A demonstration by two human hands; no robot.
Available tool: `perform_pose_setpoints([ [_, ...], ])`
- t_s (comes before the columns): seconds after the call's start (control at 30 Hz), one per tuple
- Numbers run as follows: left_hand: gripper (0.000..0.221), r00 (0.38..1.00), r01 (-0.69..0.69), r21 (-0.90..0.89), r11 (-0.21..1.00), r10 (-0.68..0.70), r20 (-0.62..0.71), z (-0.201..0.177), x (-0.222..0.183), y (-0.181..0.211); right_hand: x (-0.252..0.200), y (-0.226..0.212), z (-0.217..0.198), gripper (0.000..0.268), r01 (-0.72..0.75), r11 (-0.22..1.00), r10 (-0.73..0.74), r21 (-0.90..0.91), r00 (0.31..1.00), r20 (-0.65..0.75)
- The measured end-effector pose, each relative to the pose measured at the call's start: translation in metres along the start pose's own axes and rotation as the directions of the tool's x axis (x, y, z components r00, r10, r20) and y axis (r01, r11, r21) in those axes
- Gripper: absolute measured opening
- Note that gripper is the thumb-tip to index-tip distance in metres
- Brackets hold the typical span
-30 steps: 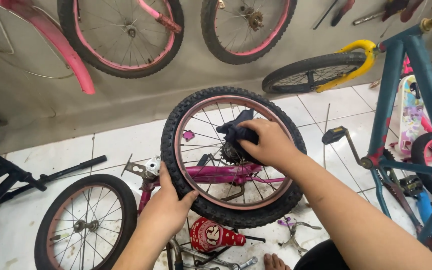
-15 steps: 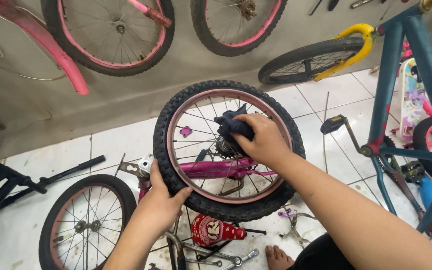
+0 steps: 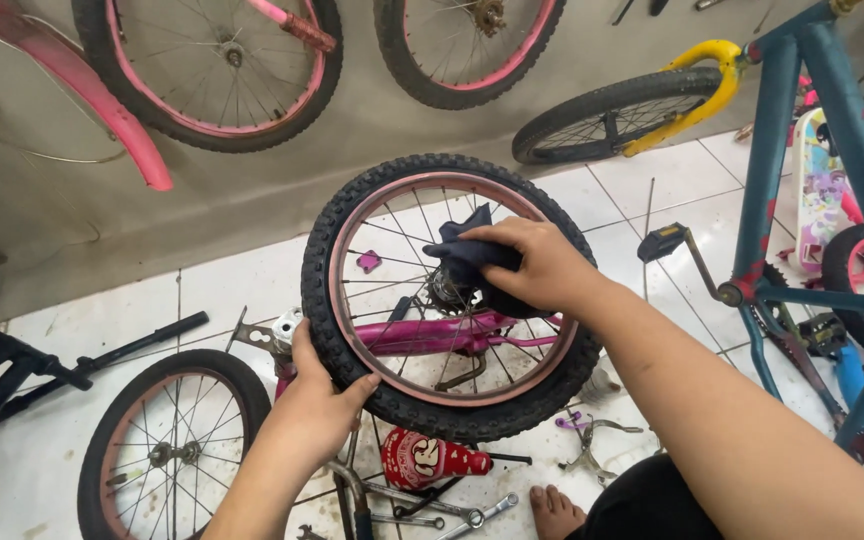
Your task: Cleaning a bicycle wheel by brushing the hub and wiping the rim with a cloth.
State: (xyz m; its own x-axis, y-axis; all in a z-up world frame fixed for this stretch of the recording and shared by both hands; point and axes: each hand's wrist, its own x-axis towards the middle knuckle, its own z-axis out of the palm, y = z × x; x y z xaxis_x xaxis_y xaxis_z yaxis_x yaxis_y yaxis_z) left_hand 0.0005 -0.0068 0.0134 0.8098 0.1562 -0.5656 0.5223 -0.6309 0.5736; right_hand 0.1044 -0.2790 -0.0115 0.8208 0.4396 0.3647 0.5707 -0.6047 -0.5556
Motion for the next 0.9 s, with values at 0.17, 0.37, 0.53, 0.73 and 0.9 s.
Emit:
perform_pose_setpoints([
  [0.17, 0.102, 1.0, -0.023, -0.077, 0.997, 0.023, -0.008, 0.0, 0.005, -0.006, -0.004, 0.008, -0.017, 0.044, -0.142, 0.96, 0.179, 0.241, 0.974, -0.139],
  [0.37, 0.101, 0.999, -0.044, -0.076, 0.996, 0.043, -0.014, -0.001, 0.005, -0.005, -0.001, 0.003, 0.0, 0.05, -0.254, 0.876, 0.312, 0.41, 0.947, -0.079],
  [0.53, 0.101, 1.0, -0.027, -0.035, 0.999, 0.027, -0.015, 0.0, 0.004, -0.002, 0.004, -0.006, 0.028, 0.045, -0.283, 0.942, 0.303, 0.183, 0.948, -0.097],
  [0.73, 0.1, 0.999, -0.041, -0.044, 0.998, 0.041, -0.011, -0.001, 0.002, -0.002, 0.006, -0.014, 0.032, 0.039, -0.31, 0.932, 0.341, 0.188, 0.926, -0.163],
  [0.9, 0.099, 0.999, -0.031, -0.001, 1.0, 0.031, -0.017, -0.002, 0.002, 0.001, 0.003, -0.015, 0.037, 0.037, -0.206, 0.978, 0.209, 0.044, 0.926, -0.315],
])
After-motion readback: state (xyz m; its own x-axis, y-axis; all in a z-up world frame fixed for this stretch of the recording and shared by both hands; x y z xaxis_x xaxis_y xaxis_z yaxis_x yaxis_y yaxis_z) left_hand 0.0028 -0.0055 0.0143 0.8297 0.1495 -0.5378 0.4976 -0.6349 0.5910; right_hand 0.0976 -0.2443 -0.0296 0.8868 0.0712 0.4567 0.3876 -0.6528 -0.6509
